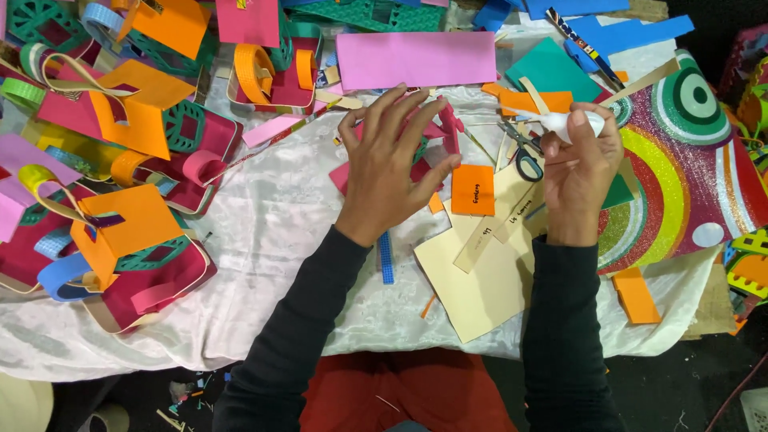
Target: Assembling small decorative houses from colored cardstock by folding, gluing, and marking pieces.
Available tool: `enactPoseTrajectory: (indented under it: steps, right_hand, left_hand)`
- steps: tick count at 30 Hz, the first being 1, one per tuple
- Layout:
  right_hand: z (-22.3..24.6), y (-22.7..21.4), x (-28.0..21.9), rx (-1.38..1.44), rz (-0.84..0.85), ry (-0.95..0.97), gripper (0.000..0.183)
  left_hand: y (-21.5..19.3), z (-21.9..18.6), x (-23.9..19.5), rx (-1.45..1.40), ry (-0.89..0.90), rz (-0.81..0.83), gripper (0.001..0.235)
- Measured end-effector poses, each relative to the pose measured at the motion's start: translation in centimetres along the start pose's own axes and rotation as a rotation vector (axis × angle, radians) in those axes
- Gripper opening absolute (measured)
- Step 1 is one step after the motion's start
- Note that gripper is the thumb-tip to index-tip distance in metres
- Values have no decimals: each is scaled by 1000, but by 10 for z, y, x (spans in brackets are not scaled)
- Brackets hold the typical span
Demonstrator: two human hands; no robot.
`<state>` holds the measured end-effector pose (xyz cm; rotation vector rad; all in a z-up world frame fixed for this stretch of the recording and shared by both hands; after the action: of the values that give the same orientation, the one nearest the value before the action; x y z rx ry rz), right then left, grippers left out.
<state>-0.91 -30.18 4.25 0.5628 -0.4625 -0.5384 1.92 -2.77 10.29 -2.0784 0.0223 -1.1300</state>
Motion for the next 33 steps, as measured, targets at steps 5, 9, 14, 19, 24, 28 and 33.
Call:
enactPoseTrajectory:
  steps: [5,9,14,19,24,28,33]
  right_hand:
    - [5,13,-10,136,41,143,23]
    - [-9,11,-11,157,1,181,21]
    - [-11,13,-14,231,68,285,17]
    - [-14,28,-24,148,220,322,29]
    - [-12,31,-34,37,311,143,24]
    - [-10,38,-38,66,354,56,17]
    - [-23,27,-40,-113,348,-125,31]
  left_hand:
    - [-8,21,4,49,-81,172,51]
    - [-3,50,-6,-105,-119,128,36]
    - [-11,41,-7,-184,-136,23,37]
    - [-11,47,-10,-329,-223,-83,24]
    - [-4,49,-10,-765,-495,-29,19]
    - [12,48,-19,-930,-538,29,26]
    - [21,51,-24,-1027,-609,30,29]
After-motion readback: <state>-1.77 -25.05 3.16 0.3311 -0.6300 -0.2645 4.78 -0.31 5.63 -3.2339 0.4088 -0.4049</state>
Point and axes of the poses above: each hand's wrist, its own x-axis towards the middle knuckle, its own y-axis out of the palm, z = x × y, the point moved 4 cm from there along x, towards the middle knuckle, and after that the axes turned 6 degrees about x, right-handed, at the moved point
